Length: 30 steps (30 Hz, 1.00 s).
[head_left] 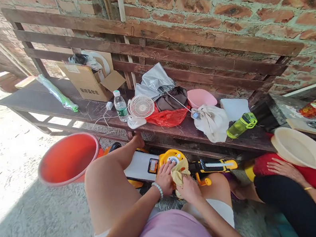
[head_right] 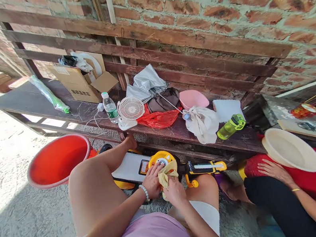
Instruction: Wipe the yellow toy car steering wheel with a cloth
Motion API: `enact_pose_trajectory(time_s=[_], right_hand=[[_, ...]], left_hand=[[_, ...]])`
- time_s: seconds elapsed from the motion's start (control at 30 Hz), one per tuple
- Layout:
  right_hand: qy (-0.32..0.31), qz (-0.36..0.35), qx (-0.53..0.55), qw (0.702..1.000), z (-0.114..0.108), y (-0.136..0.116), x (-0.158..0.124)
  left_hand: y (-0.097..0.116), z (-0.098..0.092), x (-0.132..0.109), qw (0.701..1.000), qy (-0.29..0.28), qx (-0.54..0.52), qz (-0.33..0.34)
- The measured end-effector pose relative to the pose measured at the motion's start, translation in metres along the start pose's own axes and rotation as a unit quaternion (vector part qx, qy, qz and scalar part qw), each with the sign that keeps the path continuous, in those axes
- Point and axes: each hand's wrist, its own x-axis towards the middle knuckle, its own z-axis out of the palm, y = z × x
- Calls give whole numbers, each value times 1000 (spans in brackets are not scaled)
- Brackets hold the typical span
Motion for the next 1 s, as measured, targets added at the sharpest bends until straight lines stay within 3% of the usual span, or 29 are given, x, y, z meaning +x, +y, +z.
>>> enact_pose_trajectory(time_s=[0.1,0.17,0.2,0.27,0.33,0.4,0.5,0.63,0.77,0.9,1.0], right_hand=[[-11,-11,131,991,9,8,-6],[-25,-11,228,973,6,10,-4],[-19,-13,259,966,2,8,-2],[24,-39,263,964,-10,-2,9],[77,-85,194,974,-21,-19,25],[98,-124,90,983,-27,-41,43],[30,-160,-51,985,-21,-71,63],[-32,-241,-163,956,-3,-90,62],[-10,-284,-178,942,6,-79,38],[0,-286,-141,948,13,-44,10],[30,-264,-70,962,16,-6,-2]], left_hand=[[-5,-1,-1,992,74,-97,-10],[-11,-5,1,958,158,-225,-84],[-16,-8,2,918,196,-311,-148],[-26,-15,5,805,227,-471,-281],[-37,-20,6,729,198,-551,-354],[-45,-24,4,698,158,-592,-371],[-49,-26,1,632,124,-671,-367],[-45,-27,0,558,130,-742,-348],[-43,-27,2,538,161,-746,-357],[-45,-22,1,553,148,-720,-393],[-45,-15,-1,587,132,-696,-392]])
